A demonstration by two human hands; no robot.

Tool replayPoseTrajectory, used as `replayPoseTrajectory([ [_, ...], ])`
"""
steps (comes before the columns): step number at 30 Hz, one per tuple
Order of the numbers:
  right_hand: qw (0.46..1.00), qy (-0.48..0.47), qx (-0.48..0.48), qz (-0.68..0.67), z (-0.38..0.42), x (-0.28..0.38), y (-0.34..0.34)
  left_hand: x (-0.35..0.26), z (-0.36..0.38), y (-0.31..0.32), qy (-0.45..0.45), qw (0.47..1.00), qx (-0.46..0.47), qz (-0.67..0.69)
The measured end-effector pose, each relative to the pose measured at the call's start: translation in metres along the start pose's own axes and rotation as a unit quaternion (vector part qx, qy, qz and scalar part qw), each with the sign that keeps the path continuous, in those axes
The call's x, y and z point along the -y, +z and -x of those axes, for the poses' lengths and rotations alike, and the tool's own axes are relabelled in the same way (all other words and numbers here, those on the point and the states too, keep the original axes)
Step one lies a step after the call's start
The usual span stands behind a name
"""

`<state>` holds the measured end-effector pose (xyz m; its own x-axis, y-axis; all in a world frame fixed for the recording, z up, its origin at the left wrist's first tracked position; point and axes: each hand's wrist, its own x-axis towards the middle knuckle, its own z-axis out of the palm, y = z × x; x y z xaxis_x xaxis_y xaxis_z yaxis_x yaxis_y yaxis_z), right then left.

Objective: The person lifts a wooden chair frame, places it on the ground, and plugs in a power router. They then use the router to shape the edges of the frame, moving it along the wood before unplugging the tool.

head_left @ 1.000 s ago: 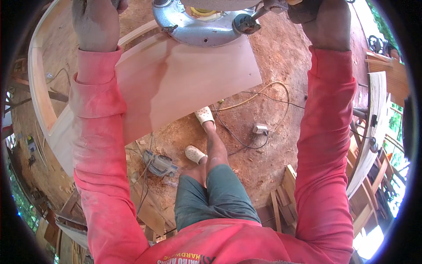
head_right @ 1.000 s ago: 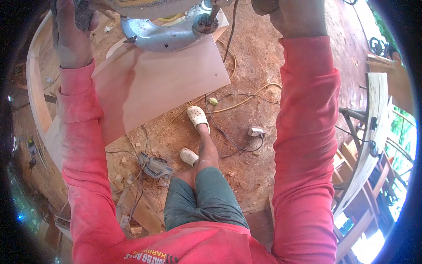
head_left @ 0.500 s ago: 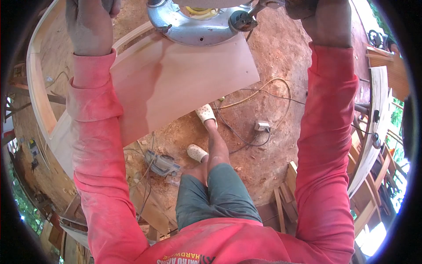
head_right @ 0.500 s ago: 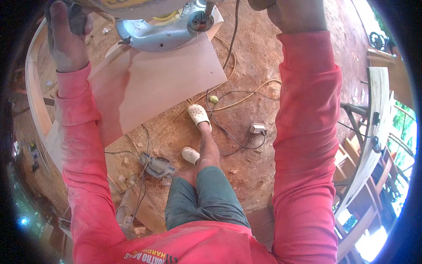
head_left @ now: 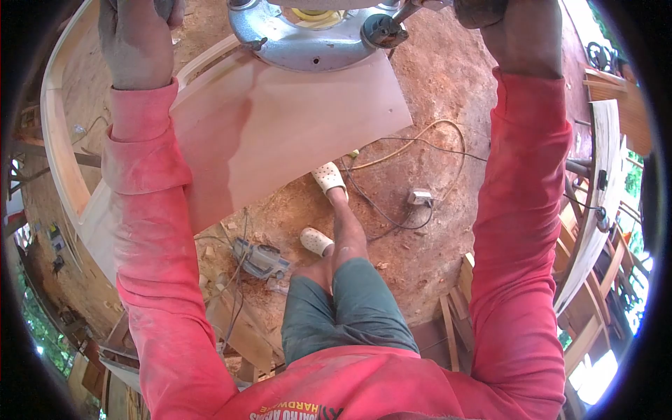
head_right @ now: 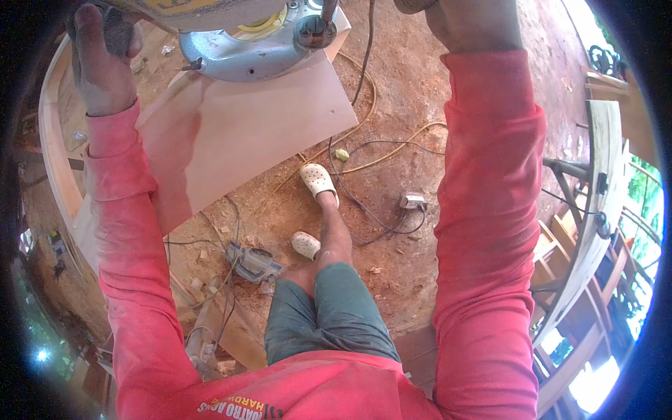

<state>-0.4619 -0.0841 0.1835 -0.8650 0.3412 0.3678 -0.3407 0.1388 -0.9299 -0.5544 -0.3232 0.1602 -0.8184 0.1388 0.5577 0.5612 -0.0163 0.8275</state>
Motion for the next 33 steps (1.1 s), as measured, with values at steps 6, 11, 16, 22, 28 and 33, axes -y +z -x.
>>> replayPoseTrajectory([
  [6,0.996,0.035,0.079,-0.036,0.003,0.016,-0.007,0.004,-0.004,0.001,-0.032,0.999,-0.029,0.021],
  [11,0.997,0.028,0.066,-0.009,0.006,0.017,-0.006,0.000,0.002,0.003,-0.025,0.999,-0.021,-0.003],
  [16,1.000,-0.017,0.016,0.015,0.010,0.002,-0.003,-0.005,-0.001,0.004,-0.050,0.998,-0.034,-0.006],
  [22,0.998,0.041,-0.035,-0.021,0.007,0.014,0.004,-0.001,-0.007,0.000,-0.053,0.997,-0.017,0.047],
  [28,0.999,0.031,0.036,-0.009,0.009,0.011,-0.013,-0.002,-0.002,0.009,-0.035,0.999,-0.032,-0.015],
  [33,0.999,0.044,0.016,-0.019,0.008,0.012,-0.012,0.015,-0.007,-0.016,-0.023,0.998,0.057,-0.021],
])
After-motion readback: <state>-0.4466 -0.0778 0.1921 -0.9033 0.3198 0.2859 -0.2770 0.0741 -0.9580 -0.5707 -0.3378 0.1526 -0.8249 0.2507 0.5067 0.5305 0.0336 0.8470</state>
